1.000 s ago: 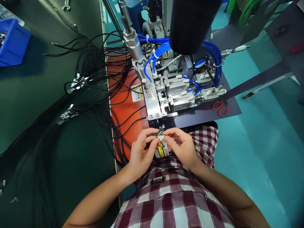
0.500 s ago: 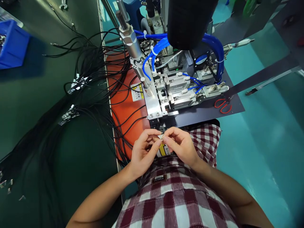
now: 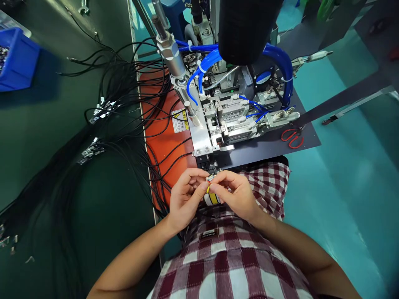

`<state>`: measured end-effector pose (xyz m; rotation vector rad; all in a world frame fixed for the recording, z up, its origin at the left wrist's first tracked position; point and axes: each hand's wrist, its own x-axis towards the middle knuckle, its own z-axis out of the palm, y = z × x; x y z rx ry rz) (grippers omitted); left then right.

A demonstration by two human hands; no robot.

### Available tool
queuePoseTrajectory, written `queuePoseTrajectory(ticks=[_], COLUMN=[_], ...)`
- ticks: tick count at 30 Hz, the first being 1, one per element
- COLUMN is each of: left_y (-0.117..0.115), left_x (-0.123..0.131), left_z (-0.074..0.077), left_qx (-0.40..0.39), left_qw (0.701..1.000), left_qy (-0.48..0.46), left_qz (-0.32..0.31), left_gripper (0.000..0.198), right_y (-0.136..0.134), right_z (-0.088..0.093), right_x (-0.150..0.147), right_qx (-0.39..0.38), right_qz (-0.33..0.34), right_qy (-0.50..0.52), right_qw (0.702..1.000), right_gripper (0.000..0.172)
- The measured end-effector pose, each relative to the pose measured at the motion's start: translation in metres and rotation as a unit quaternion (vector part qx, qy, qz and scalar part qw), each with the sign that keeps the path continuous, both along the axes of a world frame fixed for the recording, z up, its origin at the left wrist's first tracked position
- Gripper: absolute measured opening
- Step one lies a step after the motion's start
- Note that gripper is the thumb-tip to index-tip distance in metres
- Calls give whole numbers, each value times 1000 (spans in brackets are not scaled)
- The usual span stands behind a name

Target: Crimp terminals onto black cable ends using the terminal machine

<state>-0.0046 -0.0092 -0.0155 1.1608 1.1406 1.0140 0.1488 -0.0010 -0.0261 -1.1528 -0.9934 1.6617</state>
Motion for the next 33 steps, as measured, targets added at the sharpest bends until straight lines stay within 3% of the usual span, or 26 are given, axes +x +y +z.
queuePoseTrajectory(ticks=[6,11,15,21,25,28,33], left_y=[4,8,7,9,12,14,15], left_x=[2,6,6,5,4,3,2], left_z=[6,18,13,-2,-2,1,2], left_qx=[-71,-116,-106,-190,-238,-258,-266], left_qw=[997,993,993,977,966,960,957], left_qy=[-19,-16,-45,-81,-83,-93,-100], left_qz=[1,27,34,62,58,53,52], left_gripper=[15,14,8,18,22,25,25], right_y=[-6,-6,-6,-6,2,10,16], right_z=[-5,-6,-5,-11,-12,-11,-9], right_x=[-6,-1,0,-5,3,12,14], right_qx=[119,213,261,260,216,192,249], right_qz=[-28,-20,-34,-27,20,5,-15], right_qy=[-116,-219,-281,-291,-269,-243,-251], right_qw=[986,952,923,920,939,951,935], right_gripper=[12,17,17,18,9,3,9])
